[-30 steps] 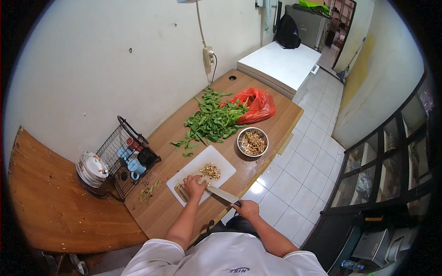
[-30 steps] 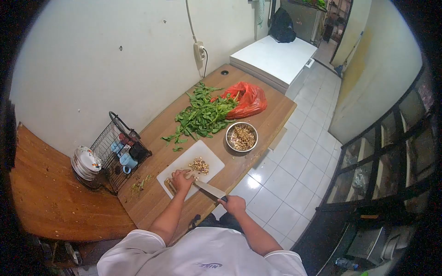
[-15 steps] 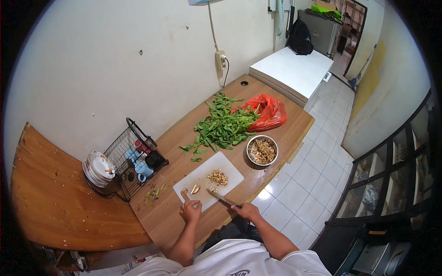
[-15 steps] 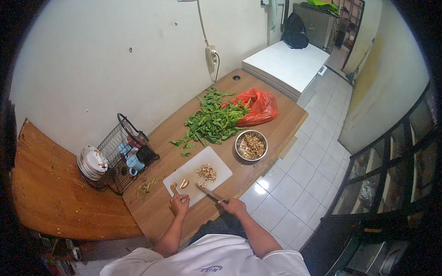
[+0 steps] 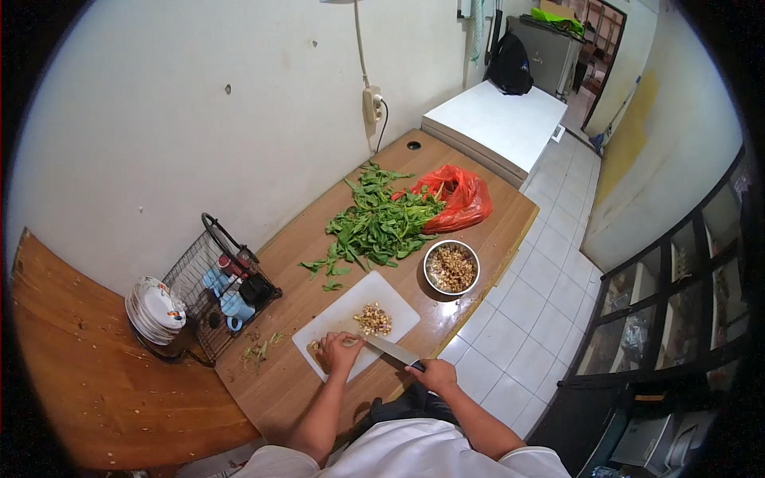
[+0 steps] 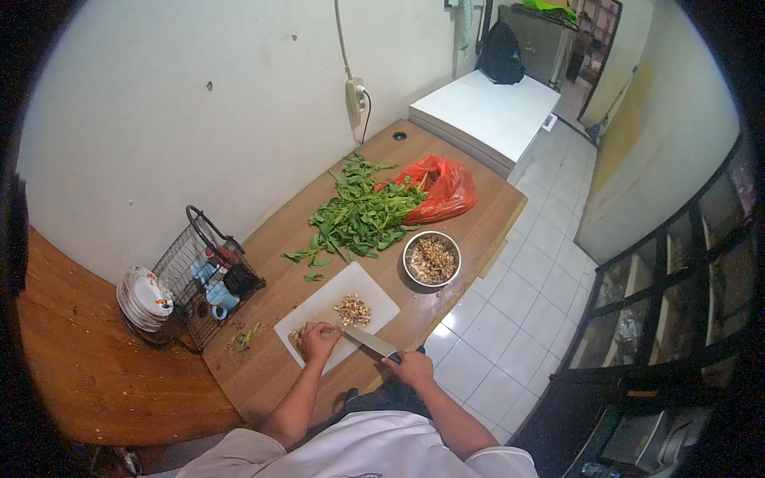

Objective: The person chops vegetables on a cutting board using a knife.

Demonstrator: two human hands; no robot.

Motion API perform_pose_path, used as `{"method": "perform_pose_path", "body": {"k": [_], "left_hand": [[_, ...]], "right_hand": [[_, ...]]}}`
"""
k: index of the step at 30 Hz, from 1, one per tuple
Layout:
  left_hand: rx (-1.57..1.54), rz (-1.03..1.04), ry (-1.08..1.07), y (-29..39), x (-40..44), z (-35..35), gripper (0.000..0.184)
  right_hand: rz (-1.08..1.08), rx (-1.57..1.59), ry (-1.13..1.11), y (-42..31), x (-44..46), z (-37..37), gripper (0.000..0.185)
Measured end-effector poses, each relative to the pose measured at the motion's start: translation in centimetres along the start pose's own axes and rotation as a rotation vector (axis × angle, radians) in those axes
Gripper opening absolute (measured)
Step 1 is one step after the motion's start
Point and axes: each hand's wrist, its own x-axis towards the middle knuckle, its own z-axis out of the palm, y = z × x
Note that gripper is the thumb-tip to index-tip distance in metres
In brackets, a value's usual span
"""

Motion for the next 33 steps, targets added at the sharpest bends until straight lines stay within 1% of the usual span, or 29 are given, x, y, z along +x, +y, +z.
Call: {"method": "perform_pose_path", "body": {"k": [1, 3, 7, 8, 9, 10, 12, 13, 14, 16, 18, 20, 22, 25, 29, 32, 33], "left_hand": [[-0.01, -0.012, -0.009, 0.3, 0.4, 0.4, 0.026], [0.028, 0.044, -0.006, 0.6, 1.4, 1.0, 0.024], [0.035, 0.04, -0.027, 0.7, 3.5, 2.2, 0.019], [0.015, 0.035, 0.029, 0.3, 4.0, 2.7, 0.018], [0.001, 0.026, 0.089, -0.1, 4.2, 2.6, 0.016], [0.0, -0.002, 0.096, -0.6, 4.2, 2.2, 0.016], [0.023, 0.006, 0.148, -1.3, 4.6, 0.9, 0.019], [0.077, 0.023, 0.146, -0.9, 4.0, -1.0, 0.02], [0.084, 0.009, 0.148, -1.6, 3.9, -1.3, 0.02], [0.203, 0.171, 0.079, -3.1, 3.7, -1.6, 0.021], [0.19, 0.192, 0.059, -4.1, 3.7, -1.7, 0.022], [0.174, 0.211, 0.039, -4.8, 3.4, -1.5, 0.023], [0.146, 0.256, 0.083, -4.9, 3.3, -1.9, 0.023], [0.18, 0.221, 0.124, -4.7, 3.0, -2.1, 0.02], [0.134, 0.201, 0.178, -4.8, 2.5, -1.2, 0.017], [0.093, 0.233, 0.145, -4.6, 2.3, 0.0, 0.019], [0.014, 0.156, 0.044, -3.9, 2.4, 0.2, 0.021]], "right_hand": [[0.005, -0.014, -0.01, 0.3, -0.2, -0.1, 0.065], [-0.011, -0.082, 0.026, 0.8, -0.5, -0.2, 0.065], [-0.02, -0.106, 0.057, 1.6, -0.8, -0.2, 0.064], [-0.005, -0.1, 0.059, 1.6, -1.0, -0.4, 0.063], [0.006, -0.092, 0.059, 1.5, -1.1, -0.5, 0.063], [-0.012, -0.105, 0.04, 1.5, -1.3, -0.5, 0.063], [0.062, -0.088, 0.053, 1.2, -1.0, -0.9, 0.061], [0.105, -0.046, 0.035, 1.0, -0.9, -0.9, 0.061], [0.095, -0.048, 0.023, 1.0, -0.8, -0.7, 0.061], [0.106, 0.002, 0.042, 1.2, -0.5, 0.0, 0.061], [0.096, 0.002, 0.067, 1.1, -0.3, 0.1, 0.063], [0.095, -0.037, -0.039, 0.4, -0.4, -0.4, 0.064], [0.088, -0.038, -0.039, 0.4, -0.5, -0.1, 0.064], [0.082, -0.046, -0.036, 0.2, 0.0, -0.1, 0.065], [0.073, -0.013, -0.043, -0.1, -0.1, 0.0, 0.065], [0.078, 0.007, -0.079, -1.1, -0.4, -0.6, 0.064], [0.082, 0.042, -0.096, -1.2, -0.4, -0.8, 0.065]]}}
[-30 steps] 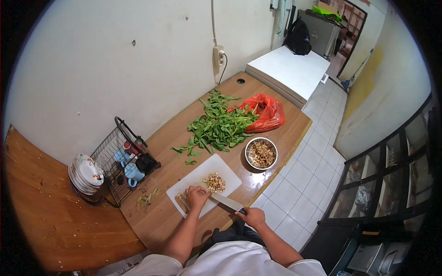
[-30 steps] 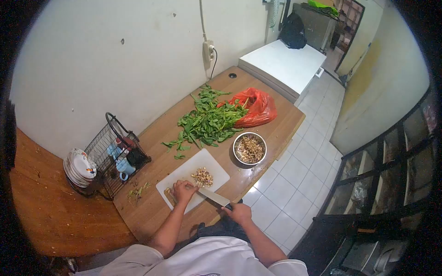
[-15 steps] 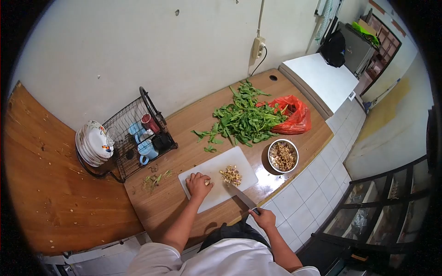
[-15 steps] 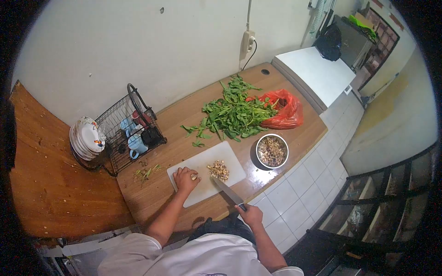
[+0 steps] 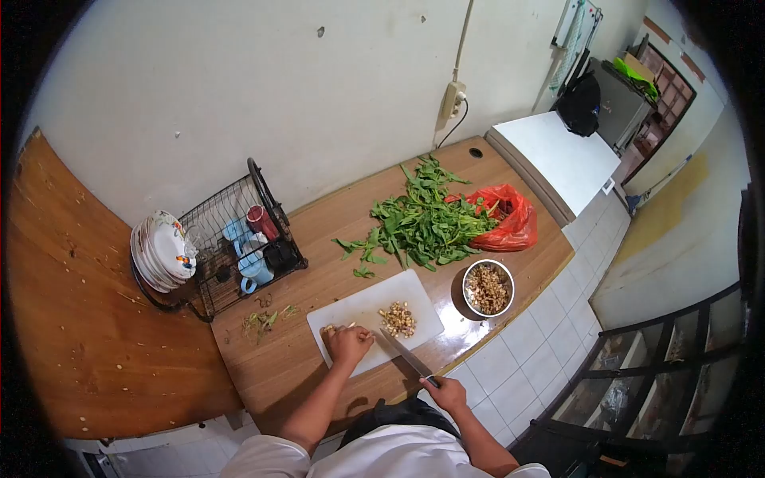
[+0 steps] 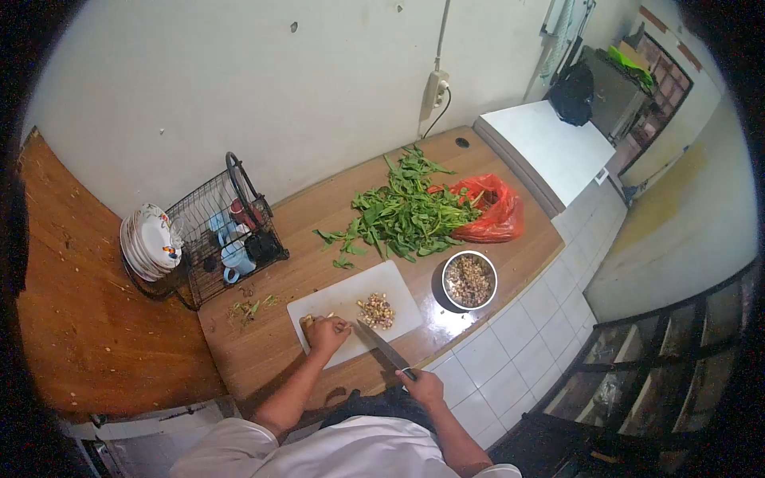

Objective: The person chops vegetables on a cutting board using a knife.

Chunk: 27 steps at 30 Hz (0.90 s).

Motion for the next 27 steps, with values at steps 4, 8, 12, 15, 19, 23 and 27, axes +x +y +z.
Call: {"method": "perform_pose_path", "body": {"k": [4, 8, 12, 15, 19, 23, 27], "left_hand": [[-0.05, -0.188, -0.058, 1.3, -1.5, 0.3, 0.035], [-0.156, -0.226, -0.066, 1.0, -3.1, 0.4, 0.038], [-0.282, -0.257, -0.076, 1.1, -4.4, 1.4, 0.043], [-0.219, -0.269, -0.046, 1.4, -4.5, 2.1, 0.042], [-0.317, -0.357, -0.087, 0.8, -4.2, 3.3, 0.039], [-0.278, -0.359, -0.105, 1.1, -4.2, 3.1, 0.036], [-0.286, -0.357, -0.122, 1.2, -3.9, 2.7, 0.036]], "right_hand": [[-0.008, 0.083, 0.036, 1.4, -0.2, 2.2, 0.065], [0.089, 0.258, -0.149, 1.9, -0.3, 3.9, 0.071], [0.053, 0.444, -0.299, 1.7, 0.1, 6.7, 0.073], [0.081, 0.593, -0.312, 0.4, -0.1, 8.3, 0.064], [-0.003, 0.594, -0.266, -0.7, -0.3, 8.2, 0.067], [-0.001, 0.573, -0.241, -0.5, -0.1, 8.5, 0.069], [-0.027, 0.563, -0.282, -0.1, 0.7, 9.3, 0.068]]}}
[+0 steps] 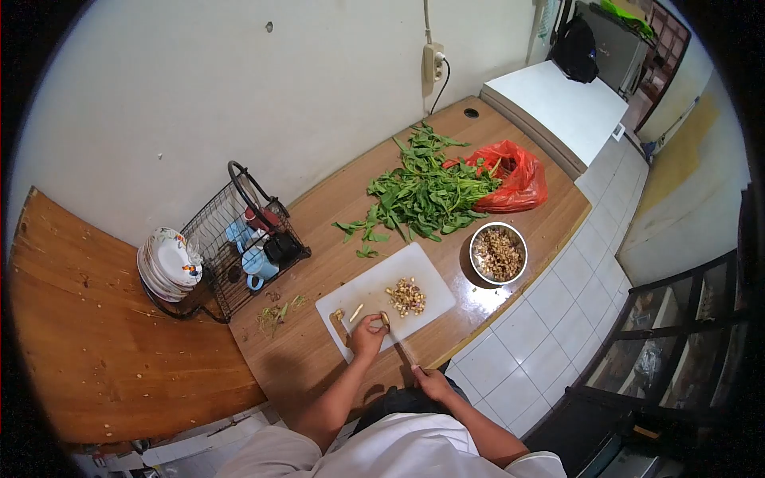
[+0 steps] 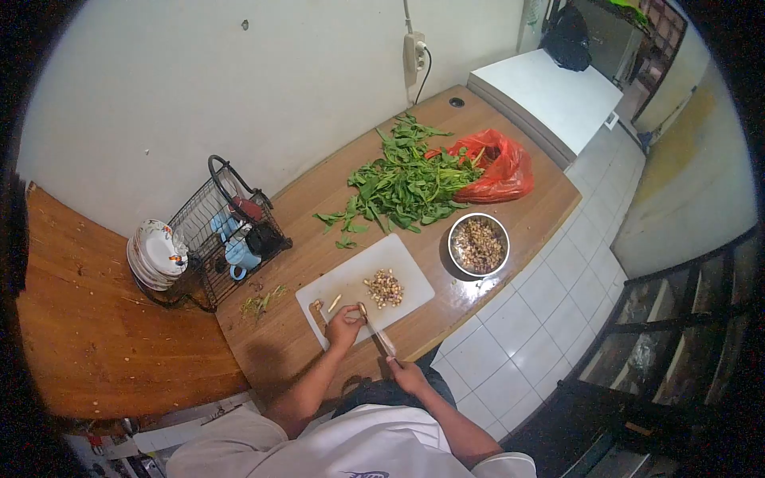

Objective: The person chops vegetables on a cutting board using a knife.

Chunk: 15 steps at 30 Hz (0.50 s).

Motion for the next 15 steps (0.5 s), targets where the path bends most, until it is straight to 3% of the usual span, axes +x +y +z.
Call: {"method": "perform_pose_path", "body": {"k": [3, 9, 15], "left_hand": [[-0.037, -0.023, -0.034, 0.1, -0.1, -0.3, 0.036], [-0.052, -0.055, -0.043, -0.5, 0.4, 0.4, 0.04], [-0.13, -0.117, -0.034, -0.3, 0.8, 0.5, 0.027]], "right_hand": [[-0.077, -0.019, 0.042, 1.5, 1.1, 0.9, 0.068], [0.045, -0.014, -0.036, 0.1, 0.4, -0.4, 0.067], [0.023, -0.01, -0.012, -0.3, -0.5, -0.7, 0.068]]}}
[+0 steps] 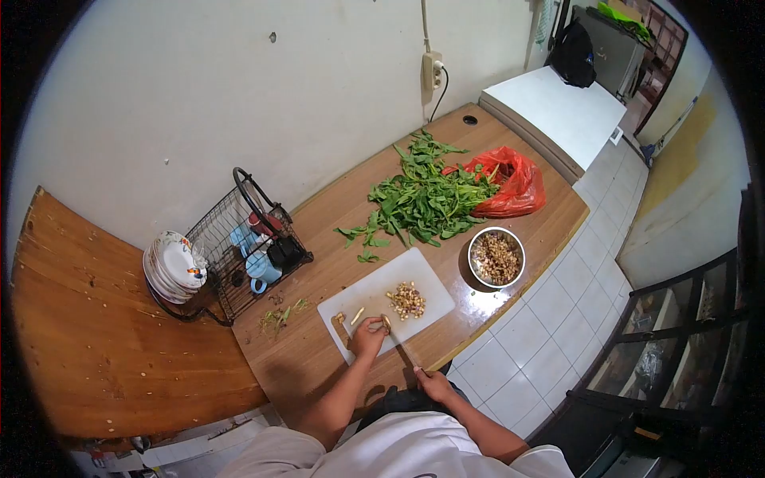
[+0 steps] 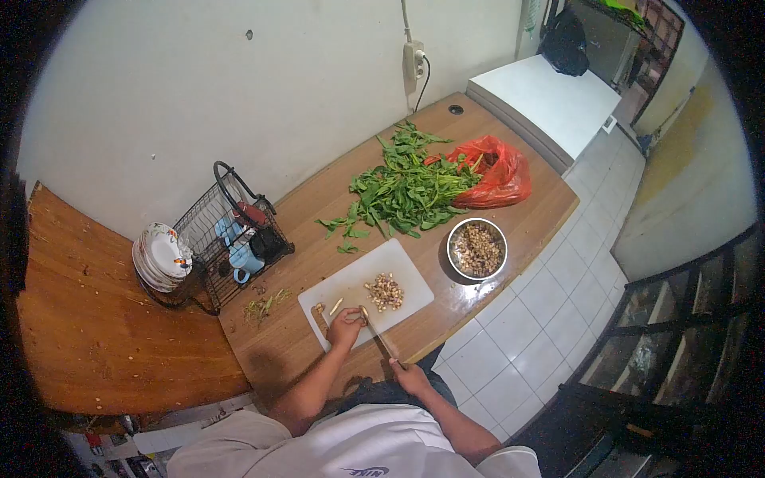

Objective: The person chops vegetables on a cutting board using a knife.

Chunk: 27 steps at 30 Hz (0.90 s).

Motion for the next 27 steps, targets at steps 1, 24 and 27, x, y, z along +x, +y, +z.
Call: {"method": "perform_pose_path", "body": {"k": [1, 24, 27], "left_hand": [[0.034, 0.006, 0.013, 0.0, 0.1, 0.1, 0.028], [0.359, 0.282, 0.391, 1.7, -1.8, -3.5, 0.046], [0.456, 0.448, 0.37, 1.7, -0.8, -2.8, 0.046]], "right_hand": [[-0.006, 0.004, -0.002, 0.1, 0.1, 0.0, 0.068], [0.013, -0.034, 0.088, 1.8, -1.6, -2.2, 0.073], [0.008, -0.07, 0.126, 3.7, -0.9, -1.4, 0.073]]}}
